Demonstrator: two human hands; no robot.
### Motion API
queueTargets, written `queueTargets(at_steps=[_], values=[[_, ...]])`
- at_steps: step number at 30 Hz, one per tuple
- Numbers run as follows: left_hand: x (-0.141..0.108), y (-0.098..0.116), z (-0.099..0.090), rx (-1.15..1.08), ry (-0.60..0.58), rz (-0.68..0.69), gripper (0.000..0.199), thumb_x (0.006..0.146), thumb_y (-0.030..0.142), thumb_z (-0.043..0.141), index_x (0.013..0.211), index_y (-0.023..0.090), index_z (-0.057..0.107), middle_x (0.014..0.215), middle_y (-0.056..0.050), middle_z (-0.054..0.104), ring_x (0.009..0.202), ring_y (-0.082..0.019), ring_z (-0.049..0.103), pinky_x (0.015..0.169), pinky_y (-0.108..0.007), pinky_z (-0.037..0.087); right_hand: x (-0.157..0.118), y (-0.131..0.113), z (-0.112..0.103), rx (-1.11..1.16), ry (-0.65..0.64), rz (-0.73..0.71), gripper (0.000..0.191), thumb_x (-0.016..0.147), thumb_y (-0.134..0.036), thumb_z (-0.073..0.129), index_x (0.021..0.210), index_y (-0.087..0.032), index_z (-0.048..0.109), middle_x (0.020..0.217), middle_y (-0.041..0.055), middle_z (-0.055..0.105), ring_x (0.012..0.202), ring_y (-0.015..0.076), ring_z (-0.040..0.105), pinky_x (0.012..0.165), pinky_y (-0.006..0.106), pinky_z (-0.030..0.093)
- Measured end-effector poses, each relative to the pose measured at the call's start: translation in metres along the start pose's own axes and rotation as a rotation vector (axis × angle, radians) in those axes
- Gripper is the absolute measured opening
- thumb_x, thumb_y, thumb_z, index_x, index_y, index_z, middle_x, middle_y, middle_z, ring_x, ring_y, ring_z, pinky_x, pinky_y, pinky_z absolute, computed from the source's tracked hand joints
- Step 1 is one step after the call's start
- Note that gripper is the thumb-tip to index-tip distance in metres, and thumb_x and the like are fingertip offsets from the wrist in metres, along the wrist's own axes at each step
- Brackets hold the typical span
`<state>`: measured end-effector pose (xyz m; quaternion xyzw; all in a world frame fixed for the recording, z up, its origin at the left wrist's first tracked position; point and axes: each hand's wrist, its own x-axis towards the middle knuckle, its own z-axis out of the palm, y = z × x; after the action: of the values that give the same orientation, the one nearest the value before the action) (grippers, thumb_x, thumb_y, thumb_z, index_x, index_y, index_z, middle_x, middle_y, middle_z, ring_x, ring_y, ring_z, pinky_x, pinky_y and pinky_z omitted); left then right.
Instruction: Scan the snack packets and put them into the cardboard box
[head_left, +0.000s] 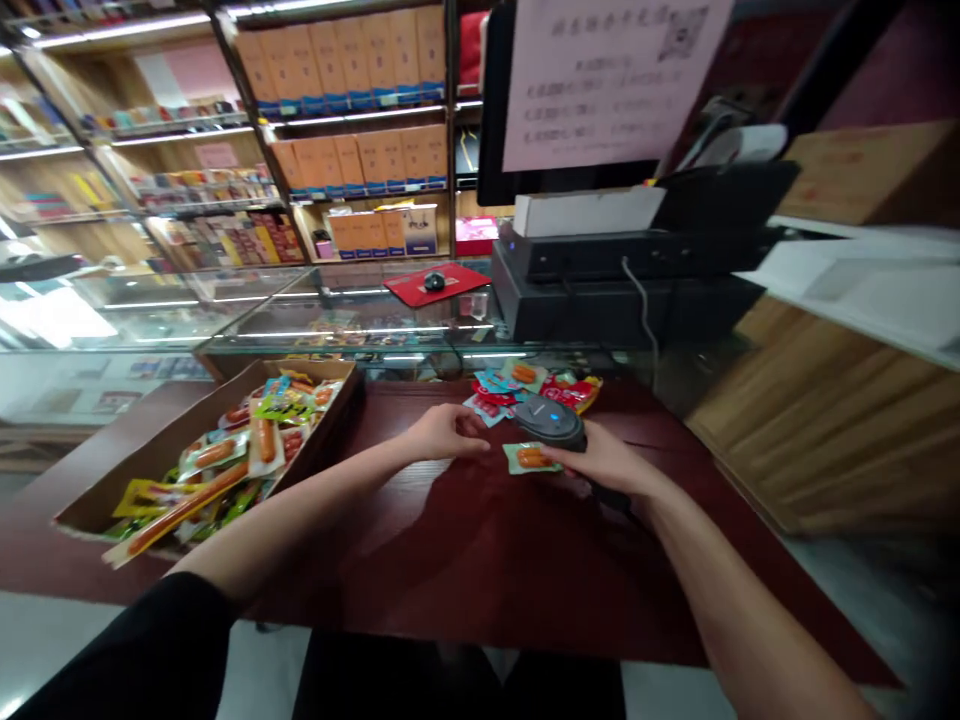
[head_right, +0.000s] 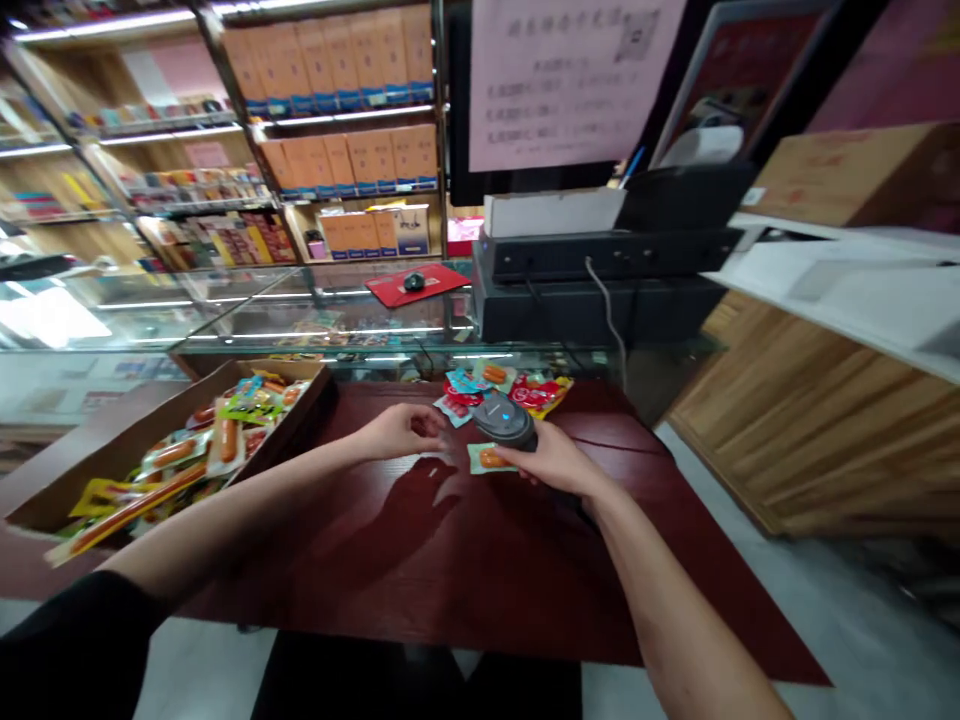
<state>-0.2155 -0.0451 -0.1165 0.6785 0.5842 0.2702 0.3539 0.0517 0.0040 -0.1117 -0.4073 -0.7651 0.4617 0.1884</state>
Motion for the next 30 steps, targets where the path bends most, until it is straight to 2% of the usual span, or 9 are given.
queueTargets(at_steps=[6, 9, 11, 14, 17, 20, 23, 25, 30], values=[[0.048, 0.027, 0.060, 0.501, -0.040, 0.302, 0.053, 0.069, 0.049, 0.074, 0.111, 0.017, 0.066, 0.104, -0.010, 0.066, 0.099, -0.024, 0.060, 0.086, -0.032, 0.048, -0.021, 0.016, -0.020, 0.127, 0.132, -0.034, 0.034, 0.076, -0.048, 0.067, 0.076, -0.017, 0.054, 0.049, -0.0026, 0.055, 0.043, 0.0112, 0.050, 0.042, 0.023, 0.040], [0.053, 0.030, 0.073, 0.636, -0.119, 0.370, 0.058, 0.068, 0.052, 0.074, 0.115, 0.018, 0.066, 0.106, -0.011, 0.063, 0.100, -0.026, 0.059, 0.088, -0.034, 0.047, -0.022, 0.015, -0.023, 0.186, 0.155, -0.021, 0.034, 0.076, -0.048, 0.068, 0.077, -0.017, 0.053, 0.049, -0.0033, 0.054, 0.042, 0.0108, 0.049, 0.042, 0.022, 0.039], [0.050, 0.029, 0.074, 0.684, -0.170, 0.381, 0.049, 0.074, 0.048, 0.069, 0.112, 0.018, 0.067, 0.102, -0.011, 0.063, 0.096, -0.025, 0.060, 0.085, -0.033, 0.047, -0.021, 0.018, -0.023, 0.209, 0.164, -0.014, 0.035, 0.076, -0.048, 0.068, 0.078, -0.017, 0.052, 0.050, -0.0038, 0.054, 0.042, 0.0104, 0.049, 0.041, 0.022, 0.039], [0.040, 0.023, 0.060, 0.727, -0.202, 0.363, 0.032, 0.079, 0.029, 0.060, 0.106, 0.015, 0.069, 0.097, -0.012, 0.065, 0.090, -0.023, 0.061, 0.081, -0.030, 0.047, -0.019, 0.023, -0.018, 0.208, 0.160, -0.003, 0.035, 0.074, -0.047, 0.070, 0.080, -0.018, 0.052, 0.050, -0.0042, 0.055, 0.041, 0.0105, 0.049, 0.040, 0.021, 0.040], [0.025, 0.010, 0.029, 0.634, -0.212, 0.256, 0.028, 0.078, 0.020, 0.054, 0.100, 0.016, 0.071, 0.087, -0.009, 0.069, 0.080, -0.020, 0.063, 0.075, -0.028, 0.047, -0.018, 0.020, -0.006, 0.183, 0.146, 0.050, 0.037, 0.071, -0.047, 0.072, 0.083, -0.017, 0.054, 0.049, -0.0039, 0.056, 0.039, 0.0111, 0.050, 0.038, 0.022, 0.040], [0.005, -0.006, -0.007, 0.281, -0.283, -0.004, 0.025, 0.079, 0.030, 0.057, 0.094, 0.017, 0.073, 0.075, -0.003, 0.070, 0.069, -0.017, 0.063, 0.067, -0.025, 0.047, -0.020, 0.005, 0.014, 0.187, 0.109, 0.092, 0.037, 0.072, -0.048, 0.070, 0.081, -0.016, 0.055, 0.048, -0.0035, 0.055, 0.039, 0.0106, 0.049, 0.037, 0.021, 0.039], [-0.015, -0.015, -0.035, -0.175, -0.334, -0.206, 0.034, 0.076, 0.042, 0.063, 0.095, 0.016, 0.073, 0.079, -0.004, 0.072, 0.070, -0.017, 0.065, 0.066, -0.026, 0.050, -0.029, -0.020, 0.042, 0.200, 0.084, 0.087, 0.037, 0.074, -0.048, 0.070, 0.087, -0.015, 0.057, 0.048, -0.0044, 0.054, 0.039, 0.0103, 0.049, 0.038, 0.021, 0.040], [-0.024, -0.015, -0.048, -0.355, -0.335, -0.216, 0.037, 0.072, 0.043, 0.069, 0.097, 0.015, 0.072, 0.085, -0.005, 0.073, 0.073, -0.017, 0.065, 0.067, -0.026, 0.050, -0.038, -0.038, 0.062, 0.197, 0.093, 0.057, 0.040, 0.075, -0.046, 0.070, 0.097, -0.016, 0.058, 0.049, -0.0050, 0.055, 0.040, 0.0108, 0.050, 0.039, 0.021, 0.041], [-0.026, -0.011, -0.064, -0.515, -0.218, -0.150, 0.040, 0.061, 0.036, 0.081, 0.094, 0.015, 0.069, 0.081, -0.004, 0.071, 0.065, -0.012, 0.062, 0.060, -0.022, 0.047, -0.060, -0.071, 0.104, 0.111, 0.225, -0.018, 0.041, 0.076, -0.043, 0.070, 0.106, -0.017, 0.063, 0.058, -0.0009, 0.063, 0.047, 0.0140, 0.057, 0.048, 0.024, 0.046]])
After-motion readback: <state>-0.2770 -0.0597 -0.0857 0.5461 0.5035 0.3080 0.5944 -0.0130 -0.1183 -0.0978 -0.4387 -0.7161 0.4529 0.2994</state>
